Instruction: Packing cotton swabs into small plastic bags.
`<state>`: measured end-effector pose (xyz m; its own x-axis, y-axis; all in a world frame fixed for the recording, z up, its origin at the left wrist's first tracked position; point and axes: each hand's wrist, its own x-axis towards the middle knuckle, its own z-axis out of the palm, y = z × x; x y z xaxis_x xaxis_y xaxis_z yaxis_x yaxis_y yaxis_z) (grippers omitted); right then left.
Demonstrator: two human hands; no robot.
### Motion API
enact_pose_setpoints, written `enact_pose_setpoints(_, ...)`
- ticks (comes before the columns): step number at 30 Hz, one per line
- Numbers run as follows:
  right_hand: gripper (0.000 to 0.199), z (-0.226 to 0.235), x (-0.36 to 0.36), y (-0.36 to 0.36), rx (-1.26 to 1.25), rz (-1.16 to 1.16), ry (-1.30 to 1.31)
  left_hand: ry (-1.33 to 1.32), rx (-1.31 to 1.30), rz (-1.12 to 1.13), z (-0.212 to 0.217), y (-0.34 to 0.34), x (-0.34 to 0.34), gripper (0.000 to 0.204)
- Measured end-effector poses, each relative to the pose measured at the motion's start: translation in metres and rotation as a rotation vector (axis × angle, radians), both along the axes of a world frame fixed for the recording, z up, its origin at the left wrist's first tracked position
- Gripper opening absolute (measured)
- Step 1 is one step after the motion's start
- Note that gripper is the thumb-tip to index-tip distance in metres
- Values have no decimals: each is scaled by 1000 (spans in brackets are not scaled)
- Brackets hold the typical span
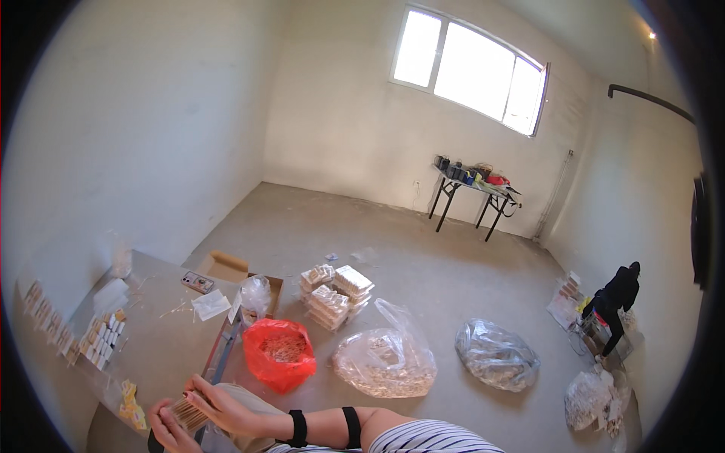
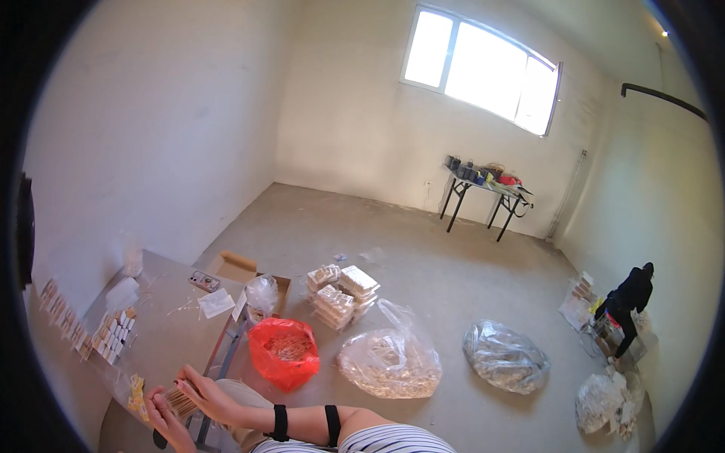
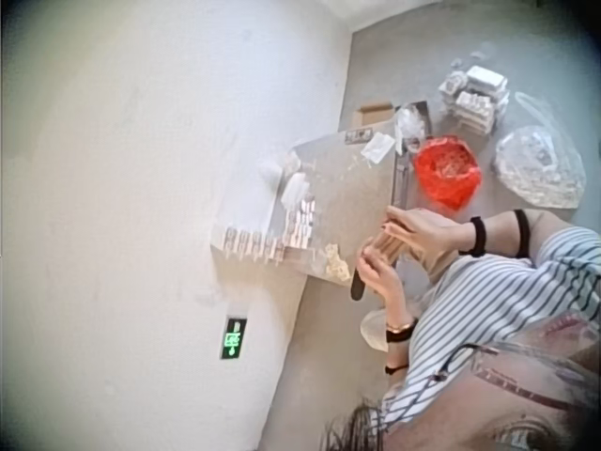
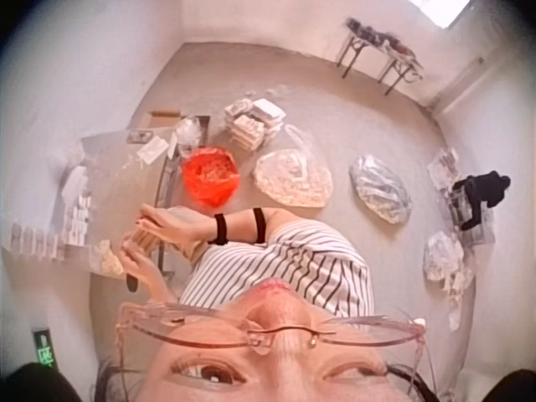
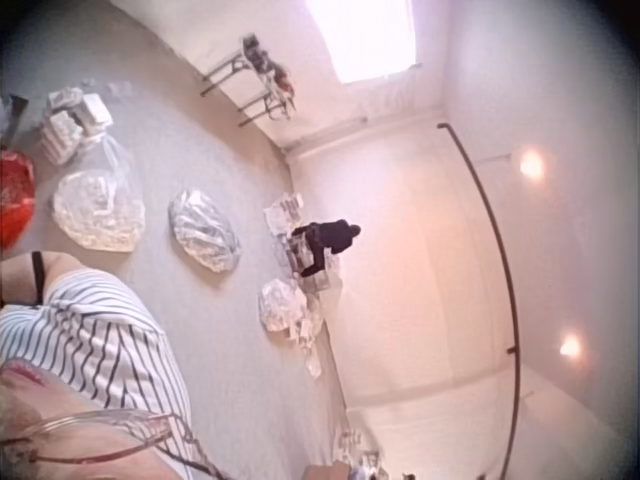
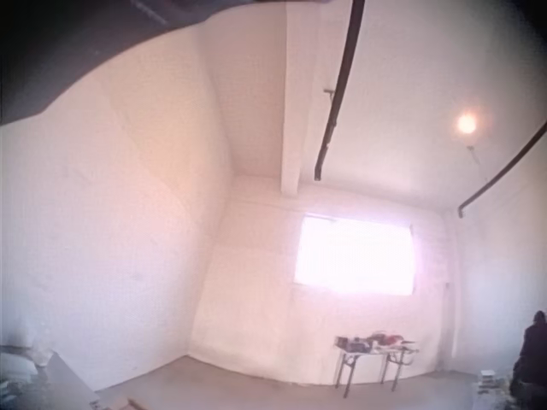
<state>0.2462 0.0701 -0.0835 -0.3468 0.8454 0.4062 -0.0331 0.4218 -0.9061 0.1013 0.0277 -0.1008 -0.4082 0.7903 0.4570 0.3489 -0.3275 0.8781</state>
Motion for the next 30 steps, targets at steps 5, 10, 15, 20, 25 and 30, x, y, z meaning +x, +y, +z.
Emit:
enact_pose_setpoints(5, 22, -9, 0, 7, 17, -58, 38, -170, 4, 24, -16, 9, 3, 29)
enact_pose_setpoints(10, 23, -1, 4, 4, -3, -40, 40, -87, 72, -114, -21, 12, -6, 33)
enact_pose_setpoints(15, 24, 2, 3, 0, 40, -53, 4, 156, 15, 115, -28, 12, -9, 36)
enact_pose_setpoints(20, 23, 7, 1, -3, -32, -28, 2, 87, 64, 72, -34, 12, -17, 27)
enact_pose_setpoints(25, 18, 21, -1, -7, 18, -106, -13, -396, 94, 49, -20, 7, 3, 15)
enact_pose_setpoints(30, 24, 6, -7, 9, 18, -209, -67, -589, -102, -199, 7, 0, 7, 17)
